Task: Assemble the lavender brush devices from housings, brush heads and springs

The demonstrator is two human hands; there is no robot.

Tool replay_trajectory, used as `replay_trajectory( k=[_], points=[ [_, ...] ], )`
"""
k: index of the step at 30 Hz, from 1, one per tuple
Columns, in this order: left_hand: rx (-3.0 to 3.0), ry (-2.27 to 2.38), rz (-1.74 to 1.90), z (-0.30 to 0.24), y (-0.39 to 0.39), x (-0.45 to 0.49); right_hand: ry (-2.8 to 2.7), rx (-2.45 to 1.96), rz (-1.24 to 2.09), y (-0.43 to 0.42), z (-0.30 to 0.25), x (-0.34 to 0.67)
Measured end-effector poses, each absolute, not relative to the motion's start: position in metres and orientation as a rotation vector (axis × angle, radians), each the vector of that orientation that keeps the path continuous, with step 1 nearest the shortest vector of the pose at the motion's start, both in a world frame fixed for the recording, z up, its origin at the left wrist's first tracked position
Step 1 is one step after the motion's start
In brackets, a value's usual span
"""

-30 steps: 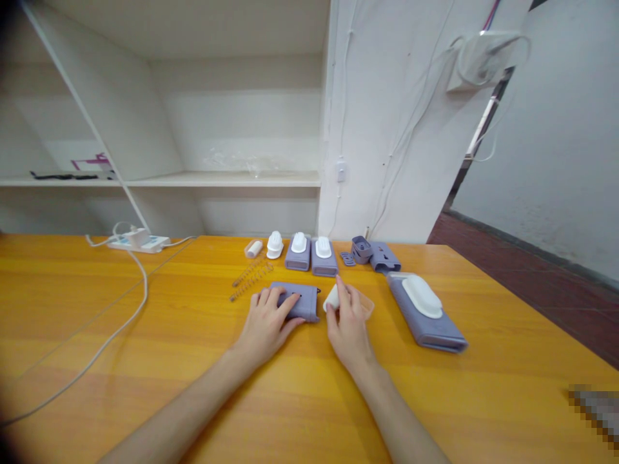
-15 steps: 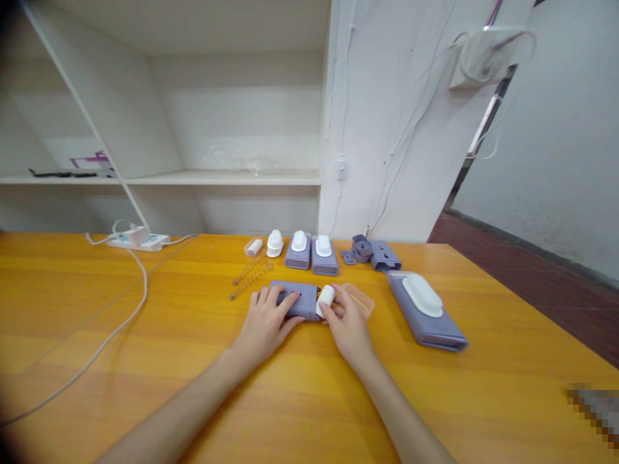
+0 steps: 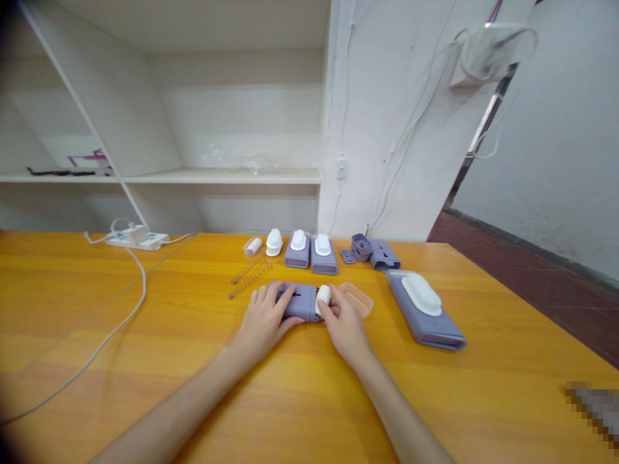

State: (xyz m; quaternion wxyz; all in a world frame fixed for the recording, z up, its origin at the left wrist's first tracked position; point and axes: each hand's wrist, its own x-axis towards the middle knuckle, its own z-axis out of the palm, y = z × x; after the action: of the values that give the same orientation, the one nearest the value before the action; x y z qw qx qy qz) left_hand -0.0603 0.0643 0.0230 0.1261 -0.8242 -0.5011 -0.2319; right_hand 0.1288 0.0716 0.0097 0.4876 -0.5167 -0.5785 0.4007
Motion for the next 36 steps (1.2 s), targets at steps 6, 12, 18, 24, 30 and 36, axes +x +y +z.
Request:
replay_trajectory(
  k=[6,12,18,24,30,36],
  points=[
    [-2.377,-1.41,-0.684,0.019,0.067,-0.063,-1.614,-1.419,0.605,0.073,0.006,0.128],
    [-2.438,-1.447,-0.727,0.019,0.068,-0.064,-1.658,-1.405,0.585,0.077,0.0,0.132],
    [-2.493,-1.513,-0.865,0.014,0.074,-0.069,-1.671,-1.394,0.683,0.069,0.005,0.128],
    [-2.448,-1.579,-0.869,0.017,0.071,-0.068,-1.723,-1.535,0.549,0.061,0.013,0.122],
    [-2.411,-1.594,-0.819,0.02,0.066,-0.067,-1.718,-1.456,0.592,0.055,0.022,0.119],
    [-2.392,-1.616,-0.752,0.023,0.065,-0.068,-1.727,-1.362,0.76,0.052,0.034,0.119]
  ],
)
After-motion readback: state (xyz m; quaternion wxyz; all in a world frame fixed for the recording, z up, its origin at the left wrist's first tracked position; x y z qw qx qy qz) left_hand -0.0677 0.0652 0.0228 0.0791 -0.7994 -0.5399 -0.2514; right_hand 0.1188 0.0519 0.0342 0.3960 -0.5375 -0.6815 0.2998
